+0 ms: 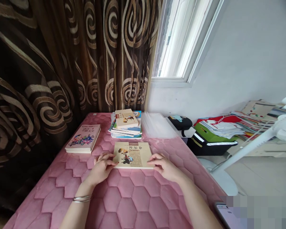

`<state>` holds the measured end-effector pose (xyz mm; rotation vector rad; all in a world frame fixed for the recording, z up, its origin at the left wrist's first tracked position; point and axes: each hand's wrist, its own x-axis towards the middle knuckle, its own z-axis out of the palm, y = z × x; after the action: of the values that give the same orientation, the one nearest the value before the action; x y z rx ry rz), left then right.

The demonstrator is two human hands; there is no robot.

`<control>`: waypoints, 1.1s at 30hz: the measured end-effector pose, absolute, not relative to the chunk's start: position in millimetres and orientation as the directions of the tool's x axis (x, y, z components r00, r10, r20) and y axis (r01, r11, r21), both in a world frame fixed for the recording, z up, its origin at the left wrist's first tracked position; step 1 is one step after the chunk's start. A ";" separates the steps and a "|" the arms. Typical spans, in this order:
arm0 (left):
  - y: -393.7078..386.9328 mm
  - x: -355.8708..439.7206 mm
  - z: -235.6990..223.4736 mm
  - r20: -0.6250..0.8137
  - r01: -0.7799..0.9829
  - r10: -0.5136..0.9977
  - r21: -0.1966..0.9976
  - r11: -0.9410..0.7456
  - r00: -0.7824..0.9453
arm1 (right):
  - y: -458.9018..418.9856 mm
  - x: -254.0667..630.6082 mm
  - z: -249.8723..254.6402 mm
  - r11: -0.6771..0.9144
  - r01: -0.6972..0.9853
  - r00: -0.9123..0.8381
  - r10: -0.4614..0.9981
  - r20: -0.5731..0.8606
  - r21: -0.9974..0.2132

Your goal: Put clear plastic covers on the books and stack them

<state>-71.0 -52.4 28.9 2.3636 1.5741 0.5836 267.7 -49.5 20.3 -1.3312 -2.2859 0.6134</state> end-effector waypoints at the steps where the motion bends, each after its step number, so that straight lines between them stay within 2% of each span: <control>1: -53.5 -68.8 29.0 0.205 0.828 0.921 0.406 -0.387 0.331 | -50.5 264.7 21.0 0.443 0.708 -0.439 0.886 0.149 -0.550; 7: -63.7 -28.9 24.5 0.295 0.827 0.906 0.390 -0.405 0.304 | -59.7 210.5 21.1 0.446 0.801 -0.358 0.891 0.279 -0.398; 11: -66.9 -3.5 17.9 0.335 0.802 0.874 0.374 -0.465 0.351 | -63.0 175.6 14.1 0.454 0.810 -0.347 0.881 0.321 -0.371; 17: -62.7 0.1 11.8 0.379 0.795 0.862 0.377 -0.476 0.336 | -60.4 169.7 4.8 0.436 0.833 -0.318 0.881 0.351 -0.340; 26: -56.8 -26.5 20.6 0.312 0.773 0.854 0.373 -0.513 0.417 | -59.6 191.9 16.4 0.497 0.781 -0.393 0.861 0.322 -0.378; 30: -48.5 -56.8 19.4 0.232 0.800 0.910 0.434 -0.413 0.343 | -54.8 223.1 21.7 0.492 0.766 -0.416 0.870 0.266 -0.414; 33: -45.1 -72.2 20.1 0.174 0.800 0.933 0.480 -0.360 0.316 | -49.6 244.5 21.7 0.467 0.723 -0.409 0.883 0.229 -0.509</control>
<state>-72.2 -45.1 20.1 2.2816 1.5595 0.6153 244.5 -49.6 21.7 -1.3370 -2.2525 0.4590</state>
